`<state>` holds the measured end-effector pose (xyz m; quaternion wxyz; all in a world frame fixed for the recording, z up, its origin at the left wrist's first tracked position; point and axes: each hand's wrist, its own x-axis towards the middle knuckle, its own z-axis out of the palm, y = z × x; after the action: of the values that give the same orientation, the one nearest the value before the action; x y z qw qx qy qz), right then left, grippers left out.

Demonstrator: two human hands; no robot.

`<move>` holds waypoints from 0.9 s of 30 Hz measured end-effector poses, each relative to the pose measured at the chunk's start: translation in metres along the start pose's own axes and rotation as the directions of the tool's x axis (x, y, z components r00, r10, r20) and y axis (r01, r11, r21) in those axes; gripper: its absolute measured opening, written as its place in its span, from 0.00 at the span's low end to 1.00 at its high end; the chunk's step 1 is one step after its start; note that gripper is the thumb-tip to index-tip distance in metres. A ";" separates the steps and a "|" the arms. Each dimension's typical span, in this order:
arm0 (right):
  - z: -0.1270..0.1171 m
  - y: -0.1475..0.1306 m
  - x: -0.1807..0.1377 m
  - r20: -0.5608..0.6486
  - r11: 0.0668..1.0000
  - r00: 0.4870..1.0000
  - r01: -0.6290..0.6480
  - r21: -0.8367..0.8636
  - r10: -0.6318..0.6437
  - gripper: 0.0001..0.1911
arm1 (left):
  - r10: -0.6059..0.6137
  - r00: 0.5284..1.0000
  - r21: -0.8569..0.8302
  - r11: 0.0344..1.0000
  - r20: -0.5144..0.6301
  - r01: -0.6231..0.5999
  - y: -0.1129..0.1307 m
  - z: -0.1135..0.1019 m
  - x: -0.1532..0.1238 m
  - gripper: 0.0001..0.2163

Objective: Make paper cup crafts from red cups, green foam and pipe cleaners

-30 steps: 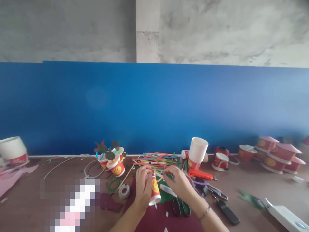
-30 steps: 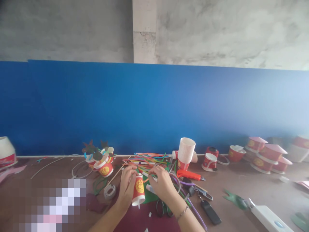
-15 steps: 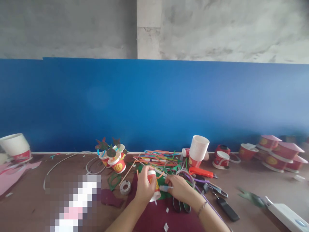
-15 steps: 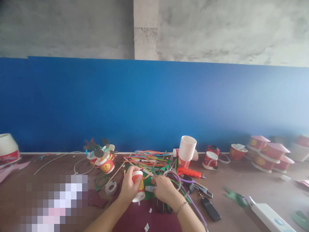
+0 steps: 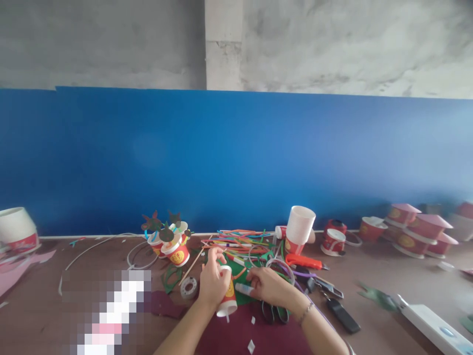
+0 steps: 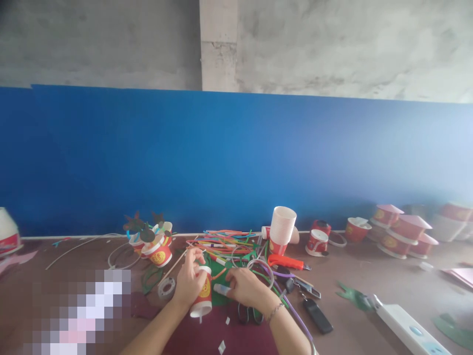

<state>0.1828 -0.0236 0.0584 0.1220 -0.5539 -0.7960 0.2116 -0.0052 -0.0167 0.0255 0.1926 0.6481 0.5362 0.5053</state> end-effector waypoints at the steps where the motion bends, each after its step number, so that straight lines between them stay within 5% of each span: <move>1: -0.002 0.000 0.001 -0.033 1.000 0.999 -0.030 -0.006 0.030 0.12 | 0.008 1.000 0.029 1.000 0.025 -0.008 0.002 -0.002 0.001 0.18; 6: -0.017 0.015 0.005 -0.280 0.963 0.934 -0.255 -0.093 0.221 0.12 | 0.039 0.997 0.086 0.995 0.073 -0.045 0.007 -0.007 0.002 0.19; 11: -0.027 0.028 0.004 -0.321 0.933 0.903 -0.339 -0.118 0.287 0.11 | 0.144 0.989 0.030 0.989 -0.020 -0.143 -0.001 -0.001 0.003 0.12; 19: -0.026 0.021 0.002 -0.250 0.948 0.935 -0.289 -0.131 0.251 0.11 | 0.257 0.933 -0.044 0.960 -0.254 -0.276 -0.007 0.000 0.010 0.02; 22: -0.018 0.001 -0.007 -0.079 0.989 0.991 -0.117 -0.090 0.110 0.07 | 0.269 0.916 -0.020 0.957 -0.297 -0.288 -0.007 -0.002 0.011 0.04; 24: -0.010 -0.014 -0.013 0.072 0.997 0.997 -0.005 -0.073 0.010 0.17 | 0.255 0.916 -0.028 0.961 -0.308 -0.277 -0.007 -0.003 0.011 0.05; 27: 0.002 -0.031 -0.018 0.098 0.979 0.995 0.022 -0.204 -0.002 0.20 | 0.228 0.925 -0.052 0.966 -0.304 -0.255 -0.007 -0.002 0.010 0.05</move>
<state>0.1623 -0.0506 0.0720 0.0264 -0.5476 -0.8219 0.1544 -0.0116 -0.0059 0.0253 0.0758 0.6169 0.4515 0.6402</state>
